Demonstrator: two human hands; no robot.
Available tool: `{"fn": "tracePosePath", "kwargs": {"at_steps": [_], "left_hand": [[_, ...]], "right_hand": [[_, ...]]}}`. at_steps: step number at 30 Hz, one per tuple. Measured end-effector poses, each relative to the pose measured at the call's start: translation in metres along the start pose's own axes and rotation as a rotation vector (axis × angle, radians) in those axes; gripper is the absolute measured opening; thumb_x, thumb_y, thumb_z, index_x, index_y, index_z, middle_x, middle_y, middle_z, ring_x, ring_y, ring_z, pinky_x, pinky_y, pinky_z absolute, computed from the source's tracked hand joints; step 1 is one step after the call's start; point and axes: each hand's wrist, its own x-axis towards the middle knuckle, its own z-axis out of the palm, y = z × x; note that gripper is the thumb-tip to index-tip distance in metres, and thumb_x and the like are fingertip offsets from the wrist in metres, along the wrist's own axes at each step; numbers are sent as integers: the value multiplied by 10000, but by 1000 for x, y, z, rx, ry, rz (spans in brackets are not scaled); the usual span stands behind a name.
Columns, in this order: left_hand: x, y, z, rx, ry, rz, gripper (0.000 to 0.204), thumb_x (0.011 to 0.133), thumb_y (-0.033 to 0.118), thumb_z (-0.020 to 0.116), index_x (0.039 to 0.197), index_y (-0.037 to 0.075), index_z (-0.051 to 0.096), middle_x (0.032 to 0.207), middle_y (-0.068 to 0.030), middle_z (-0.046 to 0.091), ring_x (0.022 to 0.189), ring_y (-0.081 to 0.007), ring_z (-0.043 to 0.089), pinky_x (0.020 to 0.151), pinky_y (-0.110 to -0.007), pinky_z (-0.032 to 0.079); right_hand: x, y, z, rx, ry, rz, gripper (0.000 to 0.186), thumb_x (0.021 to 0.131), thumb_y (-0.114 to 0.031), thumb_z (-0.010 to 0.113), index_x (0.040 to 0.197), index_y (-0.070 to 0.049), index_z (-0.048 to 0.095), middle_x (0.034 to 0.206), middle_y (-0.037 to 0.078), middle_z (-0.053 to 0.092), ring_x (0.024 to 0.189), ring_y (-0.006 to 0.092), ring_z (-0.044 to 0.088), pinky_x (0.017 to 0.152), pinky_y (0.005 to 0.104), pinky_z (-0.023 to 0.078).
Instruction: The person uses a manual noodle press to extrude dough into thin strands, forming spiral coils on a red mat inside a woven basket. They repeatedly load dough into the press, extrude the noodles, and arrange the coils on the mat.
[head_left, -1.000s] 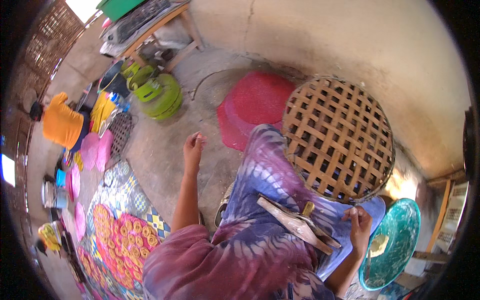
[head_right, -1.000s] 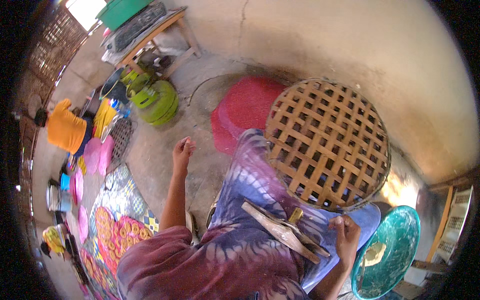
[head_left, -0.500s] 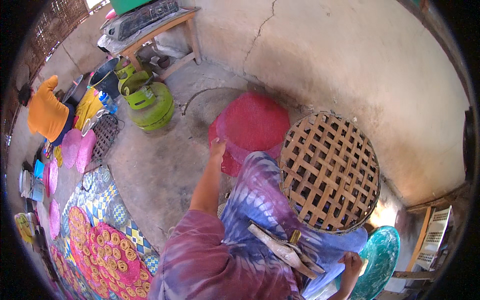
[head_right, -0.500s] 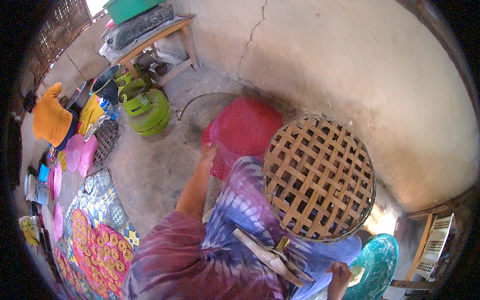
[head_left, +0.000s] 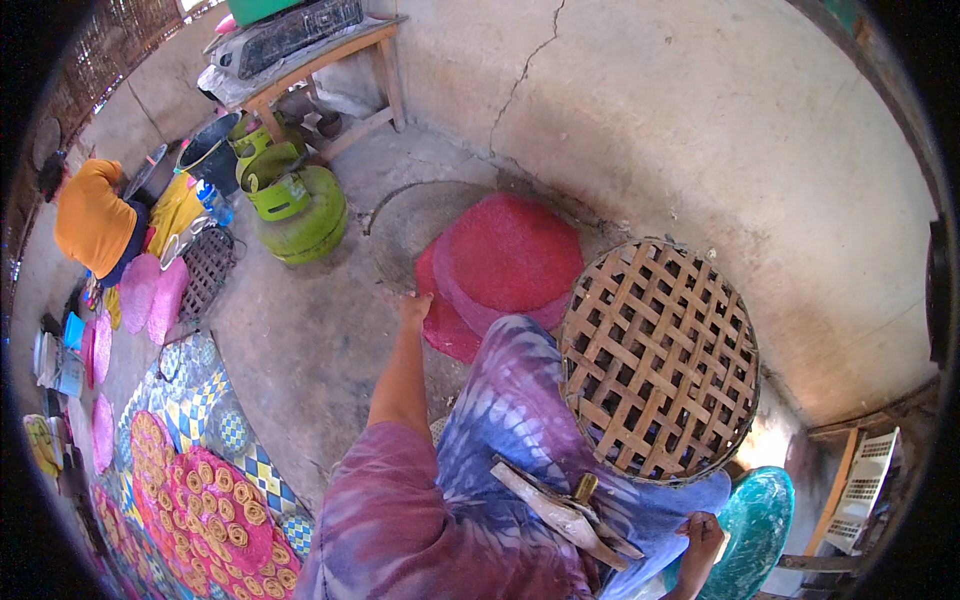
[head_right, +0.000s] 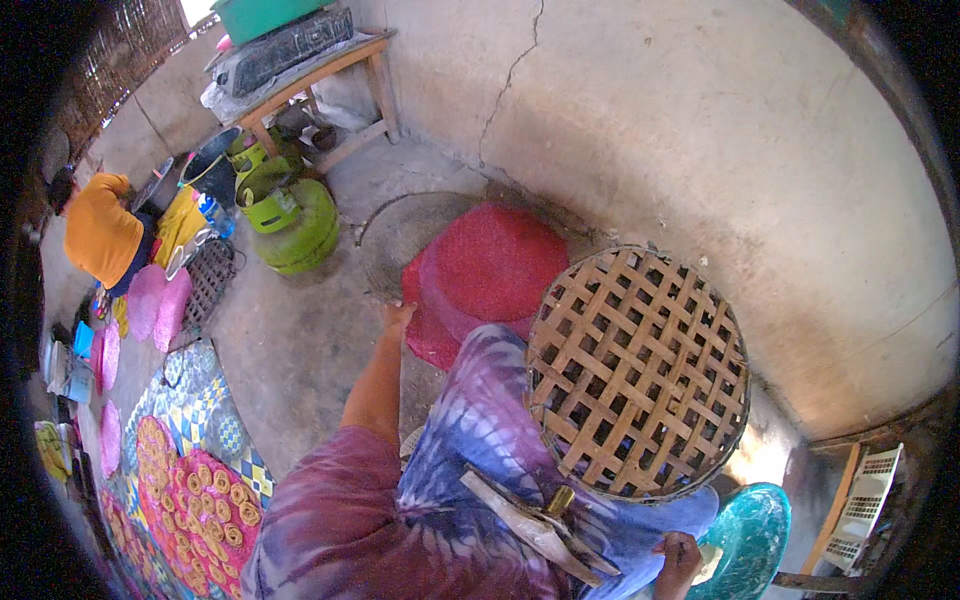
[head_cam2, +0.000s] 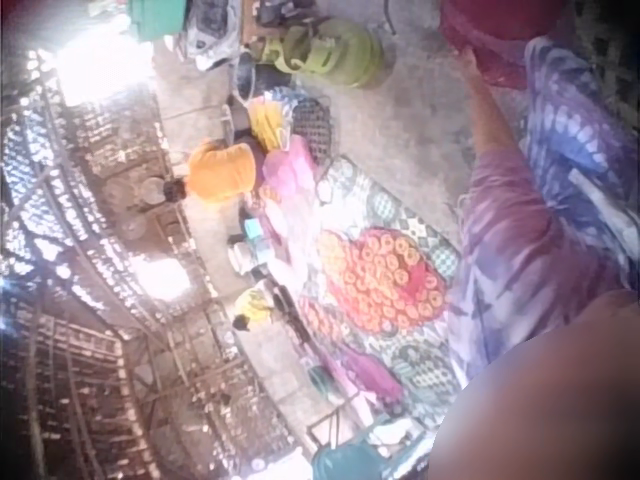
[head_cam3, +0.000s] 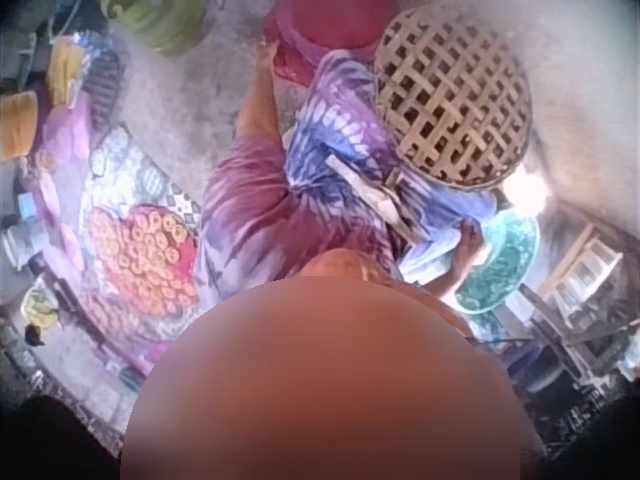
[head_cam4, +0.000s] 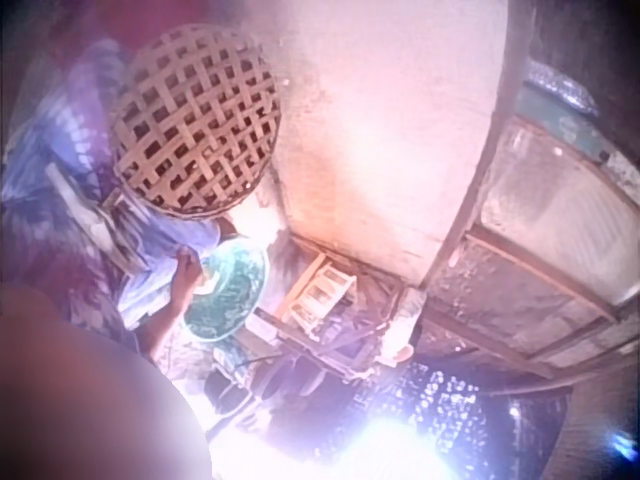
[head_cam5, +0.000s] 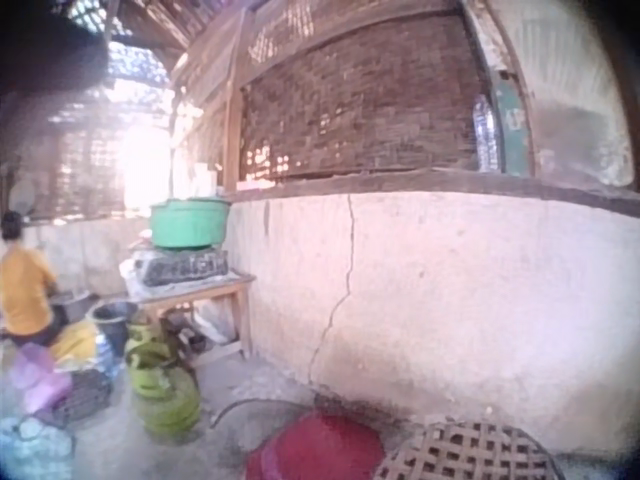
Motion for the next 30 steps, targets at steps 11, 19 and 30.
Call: {"fn": "tracePosePath", "kwargs": {"at_steps": [11,19,30], "left_hand": [[-39,212,-171,237,273,694,248,902,237,581,1074,59,572,912,-243,656,881,-446,619,741,-523,484],[-113,342,-246,202,380,1017,245,915,230,589,1078,50,614,900,-208,671,848,-361,659,757,-424,497],[-26,156,-166,-353,530,656,252,927,177,588,1092,-5,641,929,-217,632,878,-277,601,834,-371,461]], "right_hand": [[-6,7,-12,22,62,10,250,967,-219,565,885,15,602,670,44,575,613,113,557,599,263,479],[3,4,-2,-1,35,-55,264,968,-228,560,888,20,603,676,55,574,617,127,561,610,269,479],[2,53,-21,47,49,38,240,967,-203,547,927,28,595,673,64,585,616,127,584,596,270,504]]}}
